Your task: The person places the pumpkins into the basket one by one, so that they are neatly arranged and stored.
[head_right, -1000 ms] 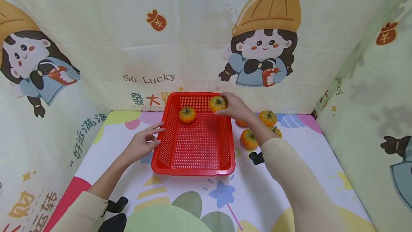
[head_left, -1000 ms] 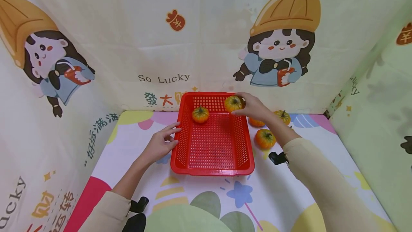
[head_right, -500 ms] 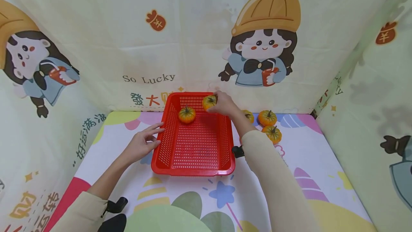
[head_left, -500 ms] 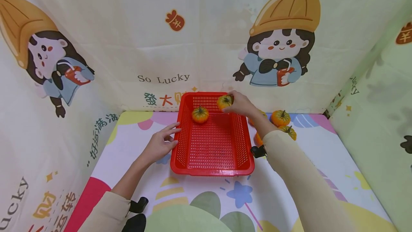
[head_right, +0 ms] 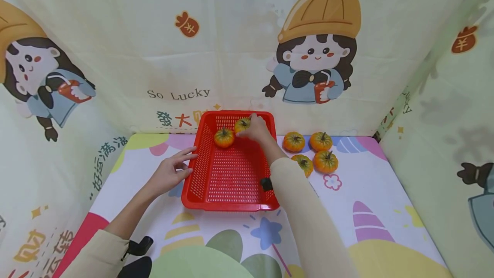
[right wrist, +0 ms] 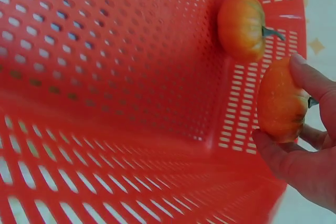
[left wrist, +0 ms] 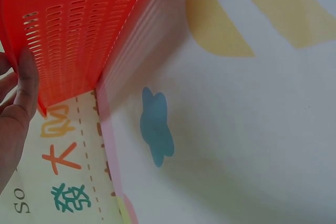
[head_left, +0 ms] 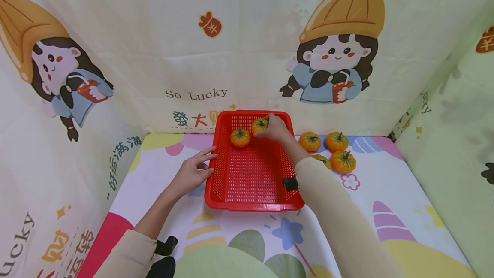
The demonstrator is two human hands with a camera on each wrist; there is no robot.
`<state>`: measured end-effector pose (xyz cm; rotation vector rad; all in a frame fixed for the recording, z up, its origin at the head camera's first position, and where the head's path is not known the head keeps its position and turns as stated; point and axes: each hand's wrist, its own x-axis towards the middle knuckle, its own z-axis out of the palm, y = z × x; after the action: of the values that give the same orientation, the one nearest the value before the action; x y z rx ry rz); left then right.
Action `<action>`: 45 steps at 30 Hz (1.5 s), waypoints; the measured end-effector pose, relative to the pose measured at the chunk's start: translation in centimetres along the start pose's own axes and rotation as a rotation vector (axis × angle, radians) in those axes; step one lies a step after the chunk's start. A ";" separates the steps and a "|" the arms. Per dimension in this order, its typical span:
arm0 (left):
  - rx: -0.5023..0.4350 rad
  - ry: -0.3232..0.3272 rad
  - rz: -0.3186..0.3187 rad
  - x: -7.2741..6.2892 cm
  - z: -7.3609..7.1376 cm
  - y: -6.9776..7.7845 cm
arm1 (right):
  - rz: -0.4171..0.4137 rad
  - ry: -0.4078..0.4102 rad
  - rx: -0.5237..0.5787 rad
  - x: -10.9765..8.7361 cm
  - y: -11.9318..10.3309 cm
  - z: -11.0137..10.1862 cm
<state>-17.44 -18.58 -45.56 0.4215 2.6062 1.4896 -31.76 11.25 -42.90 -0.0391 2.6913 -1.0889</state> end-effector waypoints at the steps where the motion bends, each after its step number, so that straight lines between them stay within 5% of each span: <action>1: 0.005 0.000 0.002 0.0 0.0 0.0 | 0.010 0.005 0.014 0.1 0.0 0.3; 19: 0.005 -0.003 0.003 -0.1 0.0 -0.1 | 0.141 0.035 0.067 0.4 1.9 3.2; 45: 0.025 0.004 -0.002 -0.1 0.2 0.3 | 0.163 -0.003 0.057 0.5 2.6 3.8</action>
<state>-17.22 -18.33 -45.42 0.4184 2.6294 1.4605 -31.19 10.49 -47.48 0.1843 2.6055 -1.1136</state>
